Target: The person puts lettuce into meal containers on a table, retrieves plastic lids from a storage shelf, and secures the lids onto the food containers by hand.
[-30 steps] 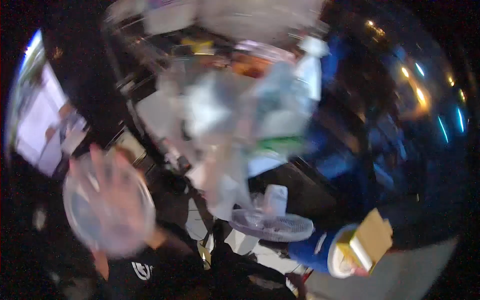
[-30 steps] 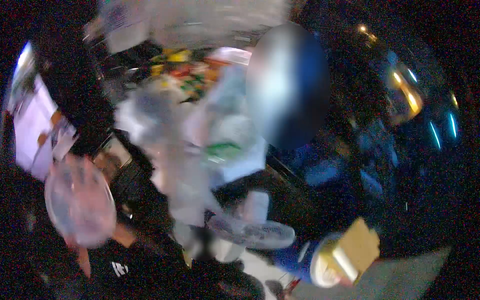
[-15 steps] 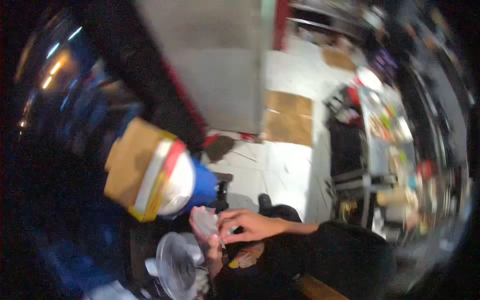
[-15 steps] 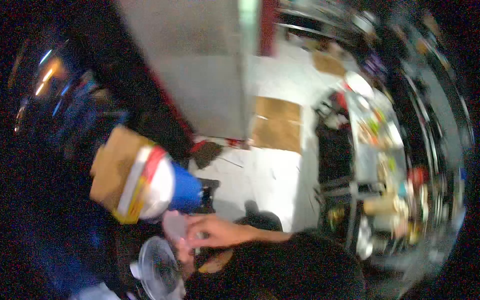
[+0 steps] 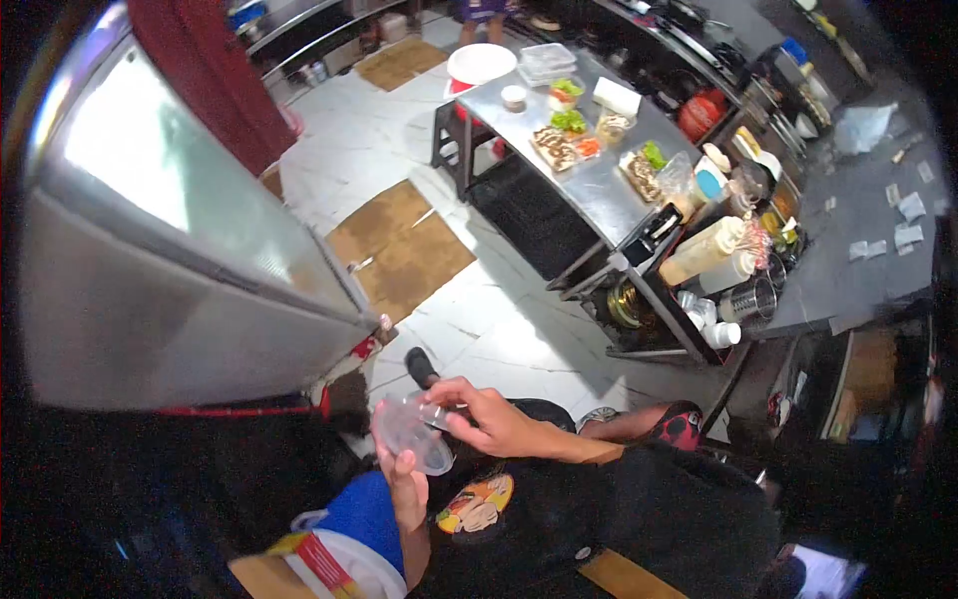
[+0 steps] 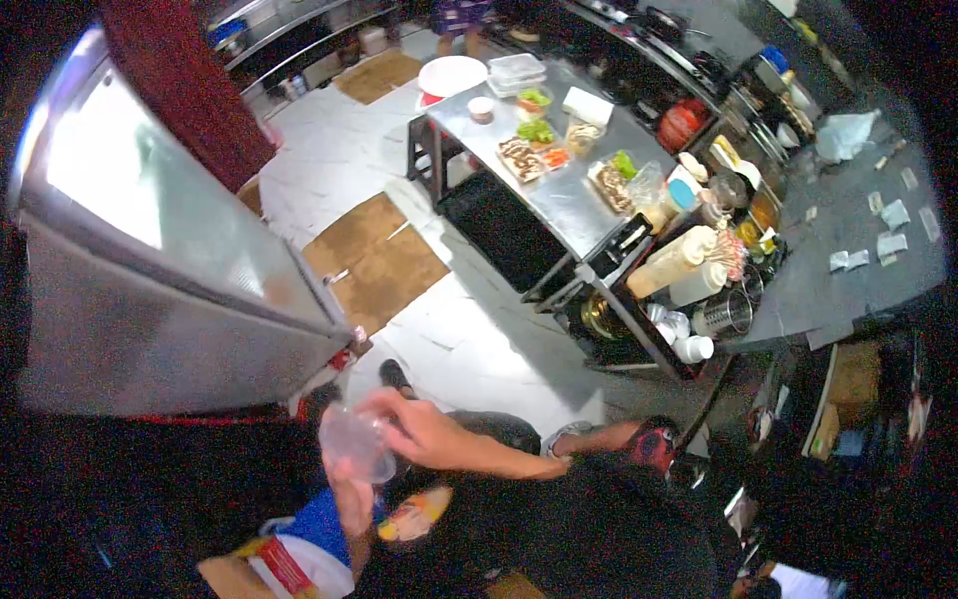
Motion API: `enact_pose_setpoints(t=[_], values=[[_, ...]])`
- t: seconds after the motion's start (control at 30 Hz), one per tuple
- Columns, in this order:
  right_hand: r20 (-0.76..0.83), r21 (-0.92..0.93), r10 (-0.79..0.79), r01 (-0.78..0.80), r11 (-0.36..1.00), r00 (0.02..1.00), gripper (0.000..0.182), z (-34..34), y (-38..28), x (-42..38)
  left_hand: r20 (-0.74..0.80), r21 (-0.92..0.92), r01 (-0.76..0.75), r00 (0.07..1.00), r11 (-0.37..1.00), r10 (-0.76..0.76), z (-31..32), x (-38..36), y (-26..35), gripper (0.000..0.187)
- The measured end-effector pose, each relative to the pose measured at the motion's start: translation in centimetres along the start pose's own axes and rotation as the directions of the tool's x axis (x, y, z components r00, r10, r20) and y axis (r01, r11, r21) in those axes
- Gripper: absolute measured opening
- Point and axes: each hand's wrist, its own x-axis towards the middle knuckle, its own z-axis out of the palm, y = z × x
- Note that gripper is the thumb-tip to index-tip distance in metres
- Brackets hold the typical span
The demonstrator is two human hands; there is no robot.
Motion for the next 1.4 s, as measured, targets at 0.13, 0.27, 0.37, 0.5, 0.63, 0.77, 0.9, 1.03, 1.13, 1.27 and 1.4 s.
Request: enact_pose_setpoints(t=[0.13, 0.27, 0.37, 0.5, 0.63, 0.77, 0.9, 1.03, 1.13, 1.27, 1.4], values=[[-0.227, -0.413, -0.193, 0.085, 0.907, 0.955, 0.05, -1.7, 2.2, 6.3, 0.13, 0.015, 0.035, 0.991, 0.999, -0.037, -0.3, 8.2, 2.5, 0.103], [-0.336, -0.624, -0.17, -0.084, 0.777, 0.927, 0.045, -2.0, 3.9, 13.7, 0.192, 0.072, 0.104, 0.975, 0.992, -0.116, -0.3, 14.9, 7.0, 0.102], [-0.286, -0.651, -0.036, -0.167, 0.74, 0.958, 0.068, -2.8, 6.0, 18.1, 0.218, 0.042, 0.106, 0.97, 0.994, -0.112, -1.2, 20.9, 8.9, 0.102], [-0.147, -0.272, 0.162, -0.197, 0.942, 0.976, 0.101, -4.9, 7.8, 21.9, 0.343, 0.058, 0.243, 0.906, 0.968, -0.248, -1.2, 26.9, 10.9, 0.099], [-0.045, -0.132, 0.177, -0.181, 0.975, 0.983, 0.109, -7.3, 8.5, 25.1, 0.407, 0.247, 0.292, 0.834, 0.924, -0.373, 0.9, 32.1, 12.3, 0.102], [-0.079, 0.227, 0.2, -0.178, 0.958, 0.977, 0.104, -11.3, 10.8, 28.4, 0.404, 0.255, 0.367, 0.8, 0.895, -0.443, 3.7, 37.8, 12.8, 0.103], [-0.383, 0.111, 0.169, -0.137, 0.984, 0.908, 0.103, -22.3, 15.5, 32.4, 0.337, 0.246, 0.335, 0.85, 0.91, -0.404, 6.3, 45.6, 12.1, 0.101], [-0.762, -0.469, -0.162, -0.364, 0.805, 0.627, 0.098, -42.7, 15.0, 37.5, 0.259, 0.182, 0.279, 0.912, 0.943, -0.319, 10.4, 54.1, 11.9, 0.098], [-0.836, -0.529, -0.189, -0.664, 0.529, 0.515, 0.097, -57.4, 16.1, 40.5, 0.226, 0.194, 0.269, 0.924, 0.943, -0.31, 14.4, 59.8, 12.0, 0.099], [-0.87, -0.459, -0.038, -0.782, 0.421, 0.491, 0.099, -65.6, 19.6, 43.4, 0.212, 0.234, 0.261, 0.926, 0.937, -0.311, 19.5, 65.7, 12.2, 0.098], [-0.875, -0.438, 0.065, -0.84, 0.322, 0.48, 0.097, -68.6, 20.9, 44.9, 0.206, 0.237, 0.339, 0.898, 0.91, -0.388, 22.8, 70.8, 10.9, 0.1]])
